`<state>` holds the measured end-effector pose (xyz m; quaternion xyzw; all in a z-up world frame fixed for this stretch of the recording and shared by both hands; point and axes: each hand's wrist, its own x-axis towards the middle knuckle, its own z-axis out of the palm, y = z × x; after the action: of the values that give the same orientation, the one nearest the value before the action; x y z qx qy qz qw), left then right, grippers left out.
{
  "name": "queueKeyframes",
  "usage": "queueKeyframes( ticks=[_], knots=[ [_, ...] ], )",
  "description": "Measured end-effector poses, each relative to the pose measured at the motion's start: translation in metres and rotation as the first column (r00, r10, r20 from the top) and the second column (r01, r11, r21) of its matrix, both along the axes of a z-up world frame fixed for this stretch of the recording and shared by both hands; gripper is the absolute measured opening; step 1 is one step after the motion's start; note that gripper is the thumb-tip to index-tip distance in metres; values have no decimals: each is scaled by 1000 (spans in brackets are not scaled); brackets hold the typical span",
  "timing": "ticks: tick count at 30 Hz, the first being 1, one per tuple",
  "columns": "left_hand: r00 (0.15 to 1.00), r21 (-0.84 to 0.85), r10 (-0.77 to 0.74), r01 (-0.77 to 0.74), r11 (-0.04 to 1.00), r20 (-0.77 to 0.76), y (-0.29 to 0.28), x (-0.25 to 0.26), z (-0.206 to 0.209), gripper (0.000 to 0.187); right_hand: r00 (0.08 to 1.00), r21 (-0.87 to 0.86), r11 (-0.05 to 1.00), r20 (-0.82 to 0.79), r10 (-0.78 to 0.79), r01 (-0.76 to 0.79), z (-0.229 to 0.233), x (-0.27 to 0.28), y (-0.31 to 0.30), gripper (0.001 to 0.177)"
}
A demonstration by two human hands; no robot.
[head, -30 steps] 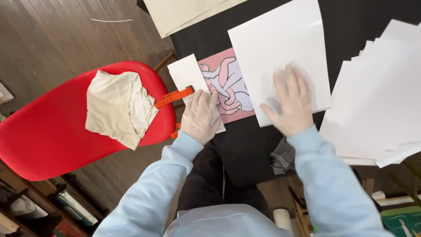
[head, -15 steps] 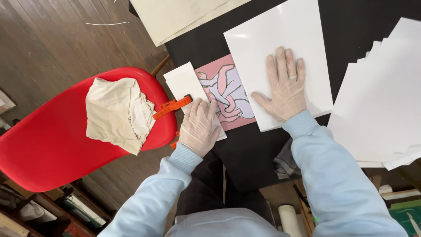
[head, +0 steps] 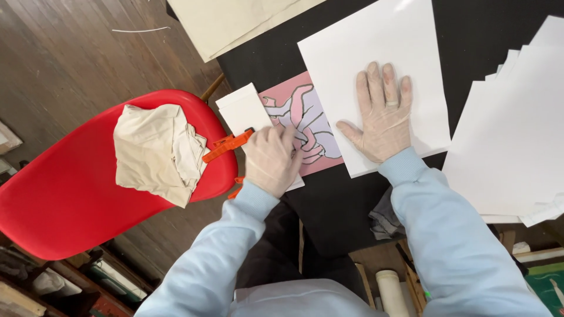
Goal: Mounting an art print onto a backing board using adhesive layers and clamps.
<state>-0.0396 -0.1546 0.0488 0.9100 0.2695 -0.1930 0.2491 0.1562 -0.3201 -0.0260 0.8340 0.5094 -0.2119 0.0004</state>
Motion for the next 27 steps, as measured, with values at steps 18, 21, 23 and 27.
queueKeyframes(
  ticks=[18,21,23,27],
  knots=[
    [918,4,-389,390,921,75,-5,104,-12,98,774,222,744,-248,-582,630,81,-35,-63,56],
    [917,1,-399,399,917,16,-5,107,-12,98,598,187,568,-232,-767,801,106,-95,-105,59],
    [918,-3,-397,397,918,14,-7,105,-13,98,597,169,573,-197,-778,802,91,-128,-135,62],
    [921,-15,-386,387,922,48,-8,99,-13,99,577,110,568,-201,-791,816,79,-151,-159,51]
  ],
)
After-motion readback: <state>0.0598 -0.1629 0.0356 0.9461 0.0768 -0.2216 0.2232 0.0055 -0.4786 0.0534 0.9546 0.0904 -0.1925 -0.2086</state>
